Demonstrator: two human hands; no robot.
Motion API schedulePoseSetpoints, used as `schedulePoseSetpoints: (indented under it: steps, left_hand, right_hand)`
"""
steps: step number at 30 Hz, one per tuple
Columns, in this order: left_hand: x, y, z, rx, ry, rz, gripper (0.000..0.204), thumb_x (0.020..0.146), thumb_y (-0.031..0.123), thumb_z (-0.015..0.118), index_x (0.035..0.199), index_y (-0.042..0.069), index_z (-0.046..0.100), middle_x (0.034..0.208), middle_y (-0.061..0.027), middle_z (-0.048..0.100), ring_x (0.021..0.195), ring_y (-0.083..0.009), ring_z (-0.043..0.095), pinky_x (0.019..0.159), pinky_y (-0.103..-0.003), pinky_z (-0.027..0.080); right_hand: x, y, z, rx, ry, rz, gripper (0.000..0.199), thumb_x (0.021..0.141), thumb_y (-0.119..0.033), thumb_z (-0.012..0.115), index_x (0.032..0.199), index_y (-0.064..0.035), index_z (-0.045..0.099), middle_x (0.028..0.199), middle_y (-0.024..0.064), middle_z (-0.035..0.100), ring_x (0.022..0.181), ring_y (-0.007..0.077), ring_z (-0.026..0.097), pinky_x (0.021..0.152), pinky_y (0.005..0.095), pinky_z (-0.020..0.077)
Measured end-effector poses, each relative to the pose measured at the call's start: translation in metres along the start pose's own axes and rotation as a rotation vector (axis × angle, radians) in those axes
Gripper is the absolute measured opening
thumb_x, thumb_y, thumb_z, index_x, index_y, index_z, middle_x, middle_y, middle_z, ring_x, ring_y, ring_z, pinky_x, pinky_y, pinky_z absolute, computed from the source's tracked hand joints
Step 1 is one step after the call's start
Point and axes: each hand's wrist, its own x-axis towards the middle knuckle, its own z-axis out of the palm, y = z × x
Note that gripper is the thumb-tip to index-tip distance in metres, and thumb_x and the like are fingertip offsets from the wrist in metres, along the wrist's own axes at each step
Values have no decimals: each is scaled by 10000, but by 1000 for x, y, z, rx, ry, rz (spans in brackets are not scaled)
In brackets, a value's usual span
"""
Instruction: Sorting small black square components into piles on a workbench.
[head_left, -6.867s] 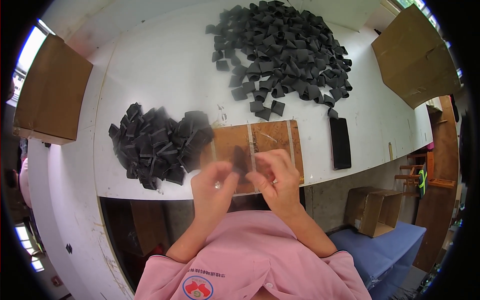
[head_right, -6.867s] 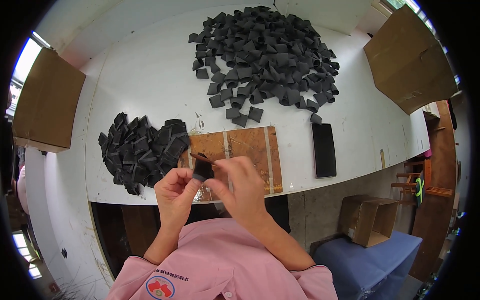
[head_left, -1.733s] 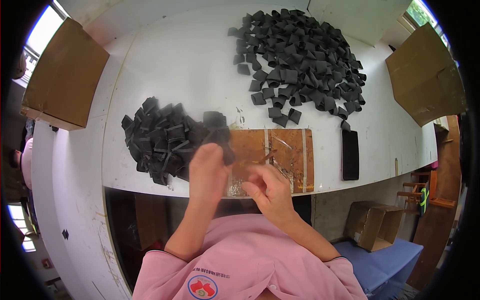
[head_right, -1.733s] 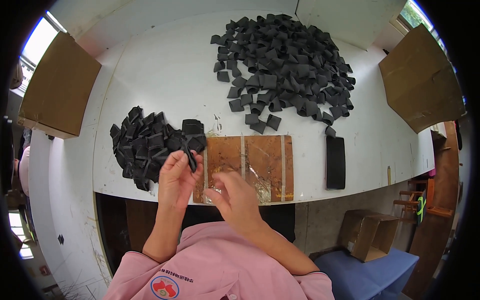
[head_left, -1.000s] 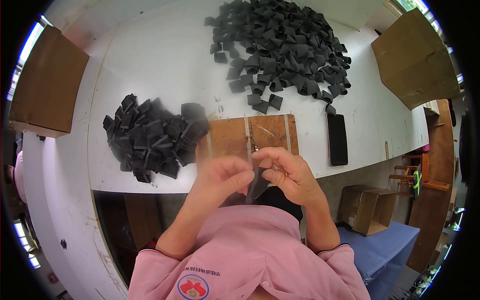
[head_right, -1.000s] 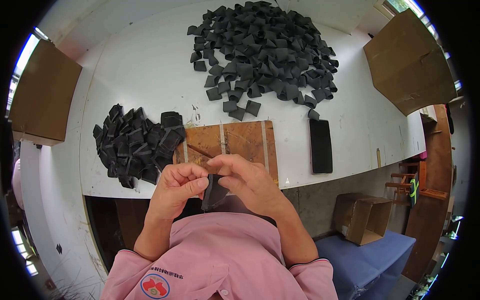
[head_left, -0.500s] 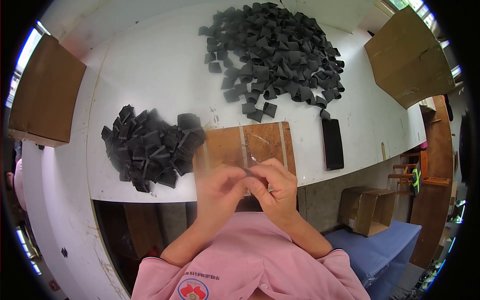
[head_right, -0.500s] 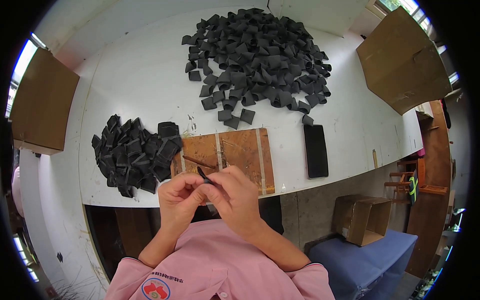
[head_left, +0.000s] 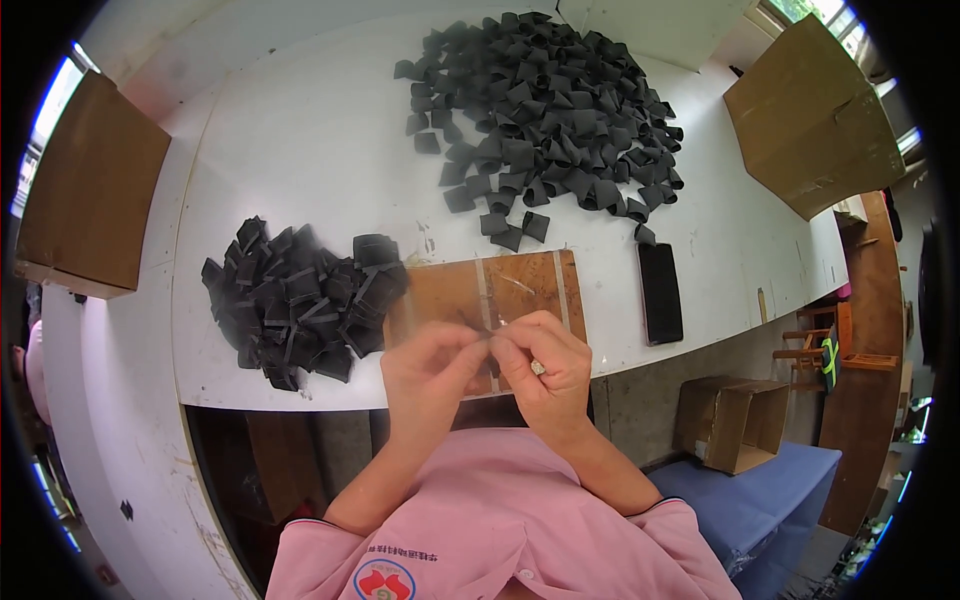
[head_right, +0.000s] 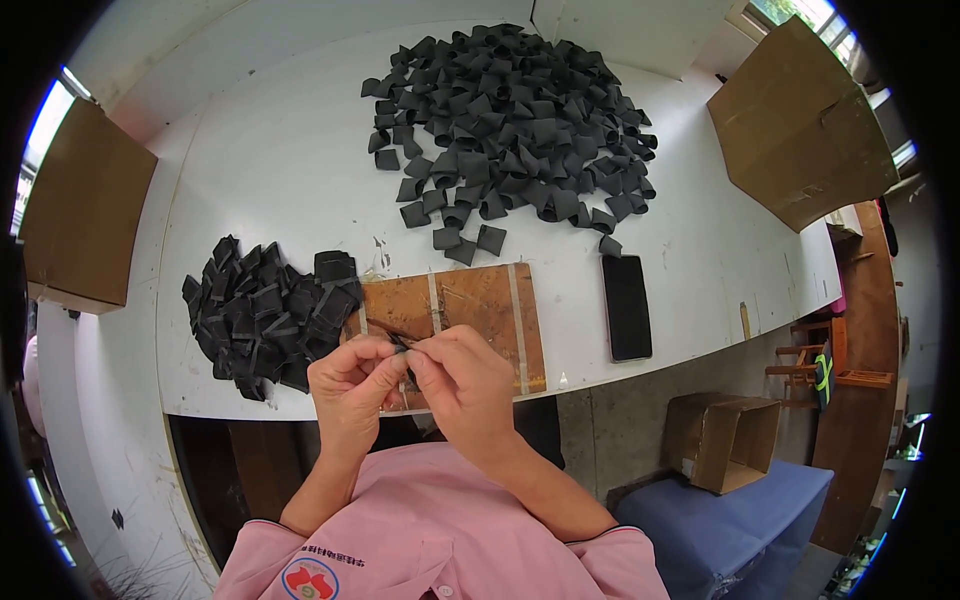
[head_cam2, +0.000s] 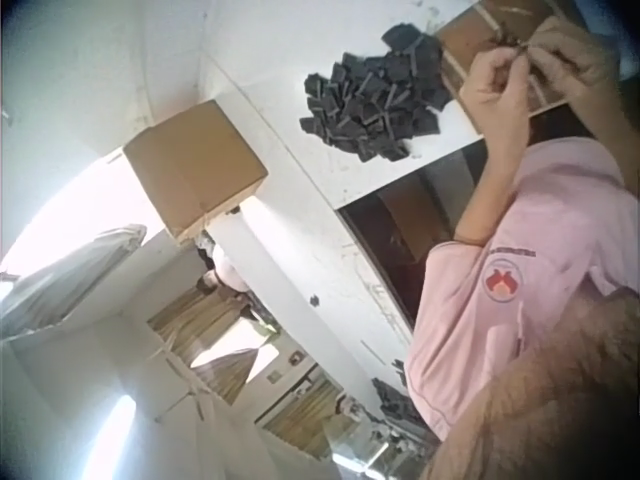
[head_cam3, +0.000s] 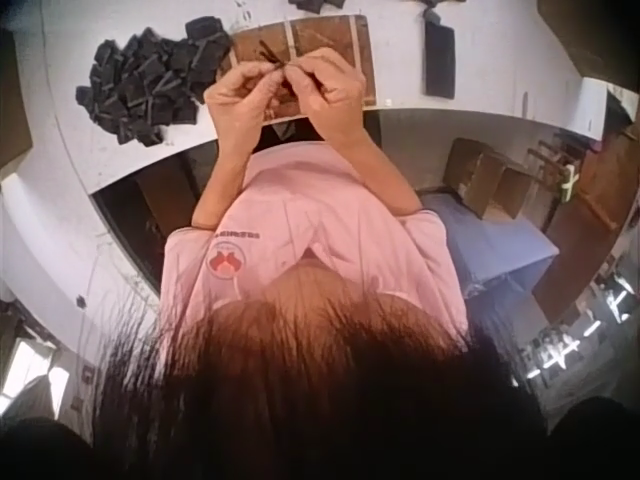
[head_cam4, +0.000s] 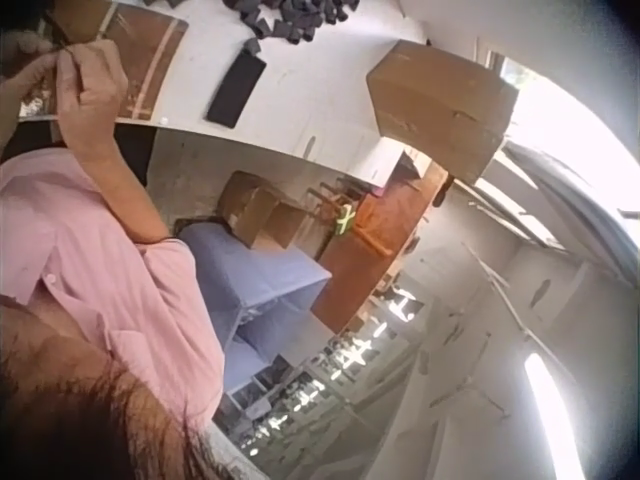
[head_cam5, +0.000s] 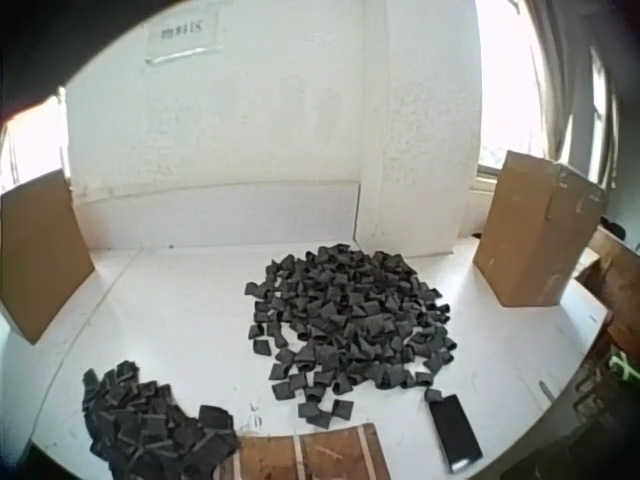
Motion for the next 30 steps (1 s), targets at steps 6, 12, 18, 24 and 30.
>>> schedulePoseSetpoints:
  steps: [6, 12, 18, 24, 30]
  left_hand:
    - [-2, -2, -1, 132, 10, 75, 38, 763, -14, 614, 782, -23, 583, 585, -10, 549, 447, -34, 459, 397, -154, 361]
    - [-3, -1, -2, 140, 56, 9, 35, 767, -13, 610, 774, -26, 578, 586, -7, 546, 461, -23, 458, 414, -144, 356]
    - [-10, -20, 2, 544, 38, 482, 71, 762, -43, 597, 783, -24, 532, 660, -12, 563, 532, -34, 508, 457, -160, 394]
    - [-6, -26, 2, 784, 258, 733, 80, 754, -70, 569, 802, -17, 532, 663, -38, 572, 451, -53, 492, 418, -158, 372]
    - [-3, 1, -7, -468, -10, -187, 113, 750, -57, 560, 832, 5, 511, 667, -50, 540, 357, -31, 325, 337, -185, 251]
  right_hand:
    - [5, 0, -2, -135, 9, -74, 63, 755, -12, 583, 811, -2, 558, 746, 81, 520, 582, 189, 518, 493, 294, 414]
    - [2, -1, -9, -17, 69, -25, 83, 765, -47, 594, 828, -4, 560, 758, 83, 518, 590, 187, 522, 490, 294, 416]
    - [-3, -2, -1, -129, 2, -157, 136, 738, -56, 613, 853, -4, 561, 776, 96, 505, 602, 210, 525, 486, 281, 431]
    - [1, 7, 10, -494, 26, -405, 197, 665, -5, 610, 851, -7, 545, 746, 82, 475, 614, 238, 515, 488, 296, 435]
    - [0, 15, 10, -63, 7, -53, 128, 717, 32, 559, 842, 8, 545, 732, 49, 498, 590, 150, 503, 488, 249, 413]
